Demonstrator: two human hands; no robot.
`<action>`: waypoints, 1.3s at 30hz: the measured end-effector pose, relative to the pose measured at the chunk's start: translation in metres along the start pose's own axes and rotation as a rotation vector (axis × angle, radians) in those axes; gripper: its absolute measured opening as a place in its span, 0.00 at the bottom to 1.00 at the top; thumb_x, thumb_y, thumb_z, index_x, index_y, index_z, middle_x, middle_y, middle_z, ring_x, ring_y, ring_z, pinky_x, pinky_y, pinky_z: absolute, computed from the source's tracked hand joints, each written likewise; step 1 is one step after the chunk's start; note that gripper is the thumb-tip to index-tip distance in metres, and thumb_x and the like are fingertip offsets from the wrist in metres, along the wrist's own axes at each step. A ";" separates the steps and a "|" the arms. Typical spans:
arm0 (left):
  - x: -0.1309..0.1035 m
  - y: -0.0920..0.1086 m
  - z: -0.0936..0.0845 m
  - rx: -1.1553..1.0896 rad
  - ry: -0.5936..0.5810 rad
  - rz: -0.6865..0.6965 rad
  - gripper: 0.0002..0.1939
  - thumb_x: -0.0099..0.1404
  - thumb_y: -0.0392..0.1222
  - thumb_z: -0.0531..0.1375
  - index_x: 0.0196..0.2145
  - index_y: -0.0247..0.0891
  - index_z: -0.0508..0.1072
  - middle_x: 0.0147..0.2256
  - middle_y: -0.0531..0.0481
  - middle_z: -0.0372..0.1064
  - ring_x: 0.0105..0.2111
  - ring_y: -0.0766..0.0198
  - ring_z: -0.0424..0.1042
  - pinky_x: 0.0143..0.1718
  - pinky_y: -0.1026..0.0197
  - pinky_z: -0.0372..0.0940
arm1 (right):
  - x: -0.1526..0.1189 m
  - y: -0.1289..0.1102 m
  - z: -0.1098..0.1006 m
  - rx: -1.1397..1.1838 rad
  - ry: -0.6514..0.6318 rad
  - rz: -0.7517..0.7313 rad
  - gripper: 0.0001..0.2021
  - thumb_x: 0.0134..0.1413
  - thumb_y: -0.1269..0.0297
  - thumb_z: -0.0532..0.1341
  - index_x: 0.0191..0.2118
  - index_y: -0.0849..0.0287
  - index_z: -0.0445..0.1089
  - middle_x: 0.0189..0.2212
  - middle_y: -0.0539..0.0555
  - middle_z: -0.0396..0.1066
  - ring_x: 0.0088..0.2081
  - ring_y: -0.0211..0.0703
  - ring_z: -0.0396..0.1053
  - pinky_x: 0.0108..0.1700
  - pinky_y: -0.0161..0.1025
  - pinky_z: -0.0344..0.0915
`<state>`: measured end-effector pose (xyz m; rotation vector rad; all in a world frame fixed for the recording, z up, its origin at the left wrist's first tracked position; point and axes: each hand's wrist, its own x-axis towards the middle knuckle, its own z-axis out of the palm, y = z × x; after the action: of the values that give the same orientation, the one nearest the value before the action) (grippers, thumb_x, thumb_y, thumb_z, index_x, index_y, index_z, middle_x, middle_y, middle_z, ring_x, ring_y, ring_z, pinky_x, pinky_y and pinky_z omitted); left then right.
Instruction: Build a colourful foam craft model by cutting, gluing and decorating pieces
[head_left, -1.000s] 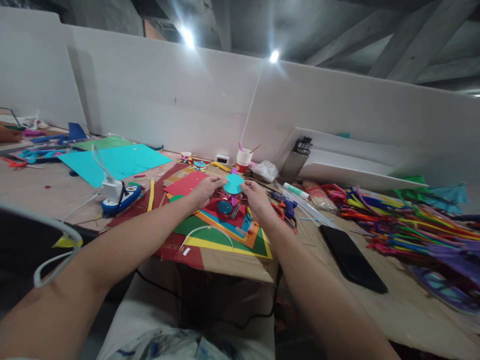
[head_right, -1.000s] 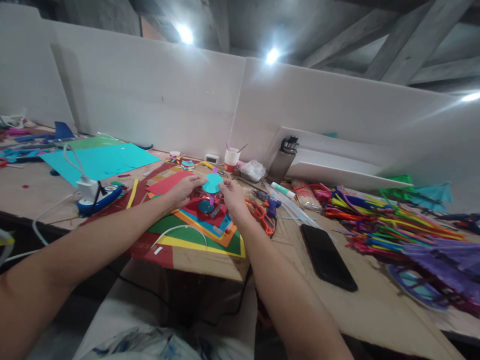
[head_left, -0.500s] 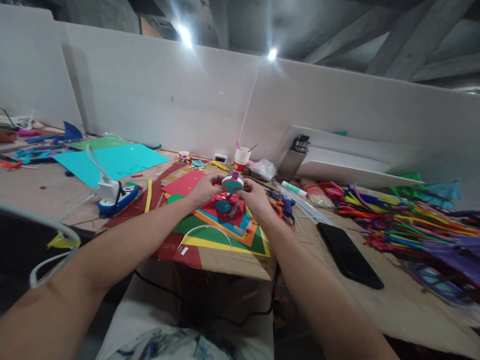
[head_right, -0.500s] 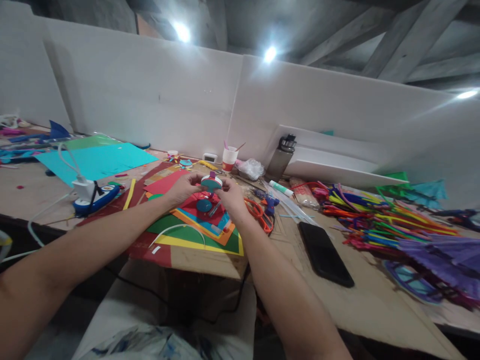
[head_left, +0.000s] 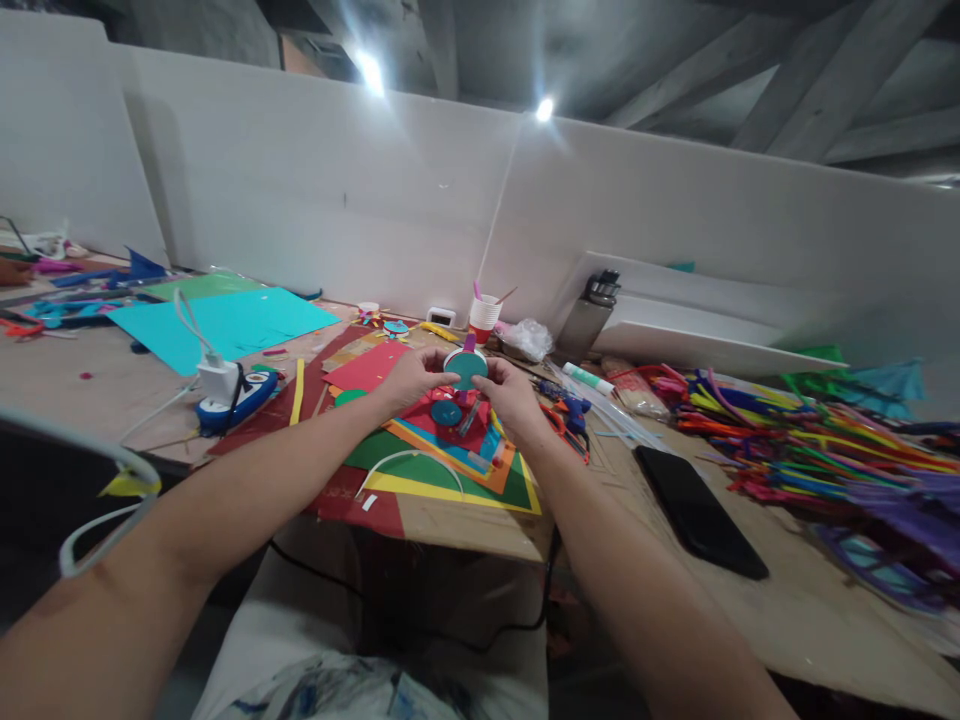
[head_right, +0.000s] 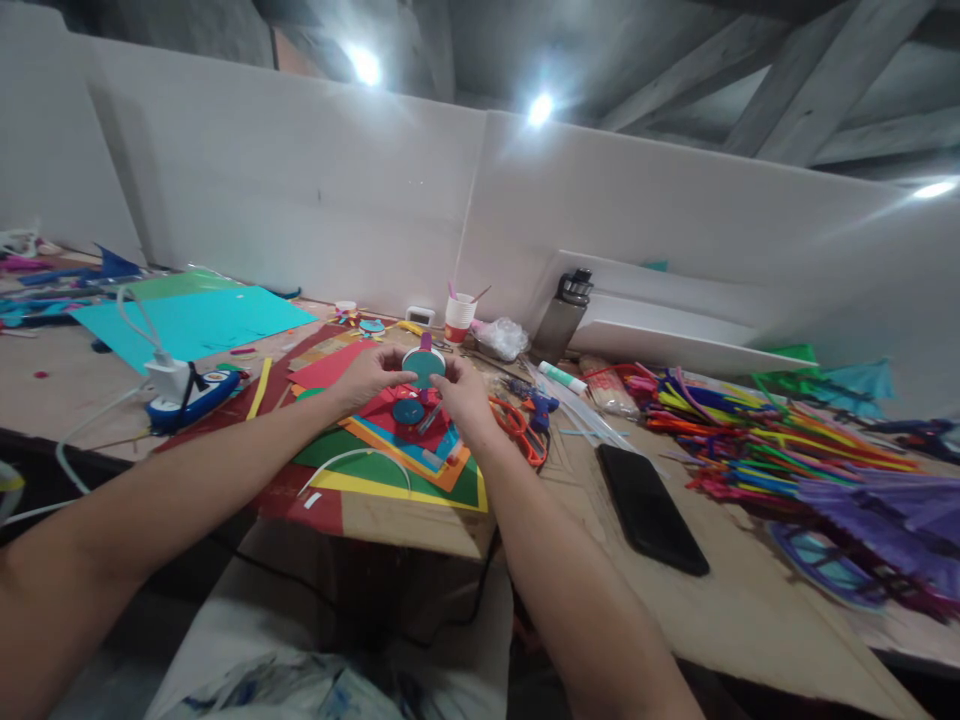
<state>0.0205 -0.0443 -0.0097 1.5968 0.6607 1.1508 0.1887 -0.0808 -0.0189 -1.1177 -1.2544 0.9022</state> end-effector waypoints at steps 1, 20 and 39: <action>0.000 -0.001 0.000 -0.015 -0.011 -0.011 0.18 0.46 0.43 0.72 0.34 0.33 0.75 0.32 0.49 0.73 0.33 0.64 0.70 0.39 0.61 0.63 | 0.000 0.000 0.000 -0.003 -0.002 0.005 0.13 0.39 0.61 0.66 0.34 0.57 0.69 0.27 0.47 0.70 0.28 0.37 0.64 0.32 0.36 0.62; 0.002 -0.004 0.001 0.043 0.019 0.072 0.22 0.46 0.49 0.72 0.35 0.32 0.79 0.35 0.45 0.77 0.38 0.58 0.72 0.47 0.55 0.64 | -0.002 0.001 -0.001 -0.126 -0.032 -0.076 0.15 0.40 0.63 0.62 0.39 0.58 0.73 0.36 0.52 0.76 0.34 0.40 0.68 0.36 0.37 0.65; 0.000 -0.005 0.003 -0.359 0.046 -0.272 0.12 0.55 0.40 0.69 0.33 0.30 0.75 0.28 0.47 0.74 0.22 0.69 0.69 0.23 0.66 0.64 | -0.003 -0.002 0.006 0.006 -0.090 0.010 0.13 0.44 0.56 0.66 0.34 0.57 0.68 0.24 0.47 0.70 0.26 0.36 0.68 0.31 0.35 0.66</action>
<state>0.0238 -0.0433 -0.0145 1.1433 0.6377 1.0384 0.1820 -0.0837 -0.0177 -1.0893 -1.3194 0.9719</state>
